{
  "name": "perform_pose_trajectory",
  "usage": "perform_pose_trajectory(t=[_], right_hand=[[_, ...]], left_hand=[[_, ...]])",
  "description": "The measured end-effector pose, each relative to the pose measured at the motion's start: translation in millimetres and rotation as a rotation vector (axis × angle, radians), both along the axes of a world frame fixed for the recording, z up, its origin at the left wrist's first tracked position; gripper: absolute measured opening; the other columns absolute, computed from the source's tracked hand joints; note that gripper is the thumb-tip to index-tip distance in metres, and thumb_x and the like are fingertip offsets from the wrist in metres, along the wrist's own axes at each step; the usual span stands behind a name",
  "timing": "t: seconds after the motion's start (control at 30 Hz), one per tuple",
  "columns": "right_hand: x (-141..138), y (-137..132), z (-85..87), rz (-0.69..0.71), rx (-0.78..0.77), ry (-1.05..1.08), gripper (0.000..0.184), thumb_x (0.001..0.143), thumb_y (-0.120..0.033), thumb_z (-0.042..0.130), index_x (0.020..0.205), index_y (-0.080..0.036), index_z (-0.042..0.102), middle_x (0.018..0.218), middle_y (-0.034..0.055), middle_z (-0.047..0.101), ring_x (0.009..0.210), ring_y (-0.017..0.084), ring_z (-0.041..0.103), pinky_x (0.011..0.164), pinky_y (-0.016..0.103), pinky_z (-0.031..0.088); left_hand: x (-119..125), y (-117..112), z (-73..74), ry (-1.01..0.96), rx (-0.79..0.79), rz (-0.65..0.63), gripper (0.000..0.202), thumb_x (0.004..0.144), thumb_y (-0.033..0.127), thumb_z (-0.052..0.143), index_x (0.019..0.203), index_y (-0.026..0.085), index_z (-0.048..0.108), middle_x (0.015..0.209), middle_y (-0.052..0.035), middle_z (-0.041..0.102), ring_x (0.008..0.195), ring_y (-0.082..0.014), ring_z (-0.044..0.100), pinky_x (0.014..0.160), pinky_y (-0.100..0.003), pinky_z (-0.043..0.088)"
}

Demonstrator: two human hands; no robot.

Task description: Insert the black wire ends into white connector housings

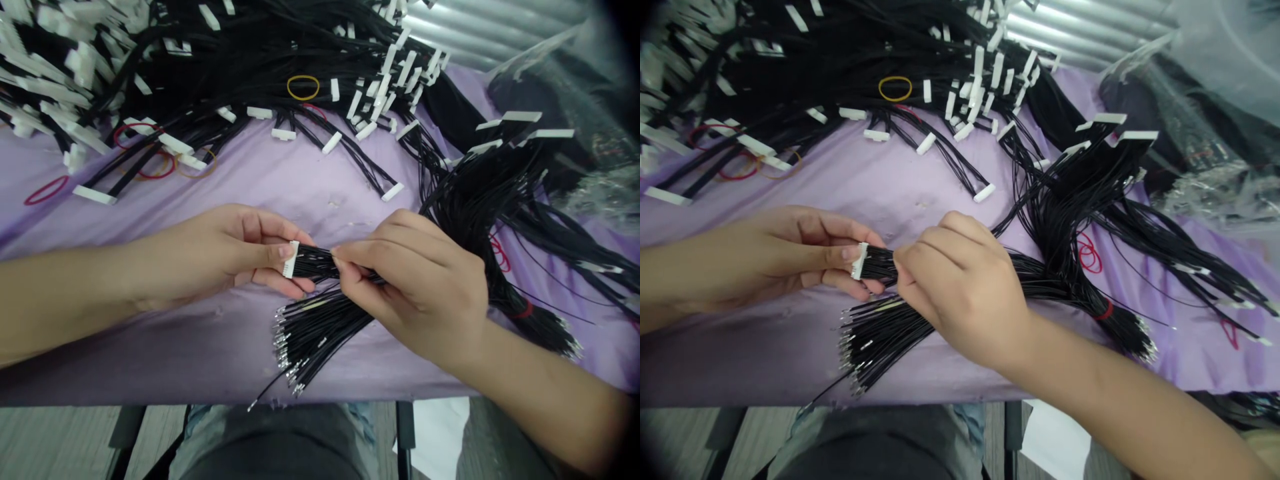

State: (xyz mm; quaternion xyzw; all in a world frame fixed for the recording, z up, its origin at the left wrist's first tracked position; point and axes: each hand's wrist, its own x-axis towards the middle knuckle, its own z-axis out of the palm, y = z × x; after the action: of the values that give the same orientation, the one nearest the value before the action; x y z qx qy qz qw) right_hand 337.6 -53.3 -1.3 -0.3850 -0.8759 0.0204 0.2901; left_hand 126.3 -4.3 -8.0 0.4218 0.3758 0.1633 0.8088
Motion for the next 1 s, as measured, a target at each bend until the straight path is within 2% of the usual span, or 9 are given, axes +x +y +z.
perform_pose_trajectory(t=[0.27,0.43,0.63,0.77,0.83,0.9,1.0], right_hand=[[-0.8,-1.0,-0.9,0.010,-0.011,-0.011,0.013,0.088,-0.014,0.056,0.077,-0.015,0.063,0.067,0.0037,0.061,0.066,0.014,0.048,0.066,0.033,0.046],[-4.2,0.0,-5.9,0.040,-0.060,-0.015,0.014,0.087,-0.014,0.057,0.078,-0.010,0.066,0.069,0.0052,0.061,0.067,0.015,0.049,0.066,0.034,0.045],[-15.2,3.5,-13.9,0.050,-0.066,0.022,0.021,0.089,-0.015,0.054,0.071,-0.010,0.064,0.066,0.0035,0.057,0.065,0.014,0.047,0.066,0.031,0.043],[-18.9,5.7,-16.9,0.043,-0.084,0.081,0.020,0.088,-0.013,0.054,0.070,-0.010,0.063,0.063,0.0020,0.055,0.062,0.013,0.047,0.064,0.030,0.043],[-15.1,6.5,-13.3,0.051,-0.082,0.059,0.017,0.089,-0.014,0.054,0.076,-0.008,0.065,0.068,0.0046,0.058,0.066,0.014,0.050,0.067,0.030,0.044],[-6.9,7.9,-6.2,0.091,-0.078,0.021,0.017,0.089,-0.018,0.056,0.088,-0.005,0.066,0.082,0.0101,0.062,0.078,0.017,0.054,0.073,0.031,0.045],[9.5,12.3,6.7,0.264,-0.164,-0.061,0.027,0.089,-0.031,0.060,0.104,-0.009,0.066,0.098,0.0111,0.061,0.089,0.018,0.054,0.081,0.032,0.045]], left_hand=[[1.1,-0.4,2.3,-0.015,-0.015,0.016,0.014,0.088,0.011,0.056,0.095,0.014,0.068,0.086,-0.0032,0.074,0.083,-0.0194,0.072,0.081,-0.025,0.059],[0.1,0.4,-2.5,-0.067,-0.031,0.020,0.011,0.083,0.011,0.063,0.089,0.017,0.070,0.079,-0.0012,0.074,0.078,-0.0189,0.073,0.074,-0.019,0.059],[-2.5,1.8,-10.1,-0.071,0.004,-0.016,0.011,0.084,0.014,0.066,0.095,0.015,0.068,0.087,-0.0033,0.074,0.085,-0.0229,0.072,0.082,-0.030,0.059],[-1.3,0.6,-9.6,-0.077,0.002,-0.020,0.007,0.086,0.012,0.064,0.091,0.014,0.068,0.089,-0.0025,0.074,0.083,-0.0202,0.072,0.082,-0.029,0.059],[-0.8,-0.1,-7.6,-0.102,0.001,-0.011,0.009,0.087,0.010,0.061,0.090,0.014,0.068,0.088,-0.0027,0.074,0.081,-0.0179,0.072,0.081,-0.027,0.059],[-0.9,-0.5,-5.3,-0.112,-0.012,0.016,0.011,0.087,0.009,0.059,0.092,0.014,0.069,0.087,-0.0032,0.074,0.078,-0.0162,0.072,0.079,-0.023,0.058],[-1.7,0.1,-3.2,-0.089,-0.057,0.059,0.013,0.088,0.010,0.059,0.095,0.014,0.069,0.086,-0.0040,0.075,0.079,-0.0171,0.072,0.076,-0.022,0.059]])
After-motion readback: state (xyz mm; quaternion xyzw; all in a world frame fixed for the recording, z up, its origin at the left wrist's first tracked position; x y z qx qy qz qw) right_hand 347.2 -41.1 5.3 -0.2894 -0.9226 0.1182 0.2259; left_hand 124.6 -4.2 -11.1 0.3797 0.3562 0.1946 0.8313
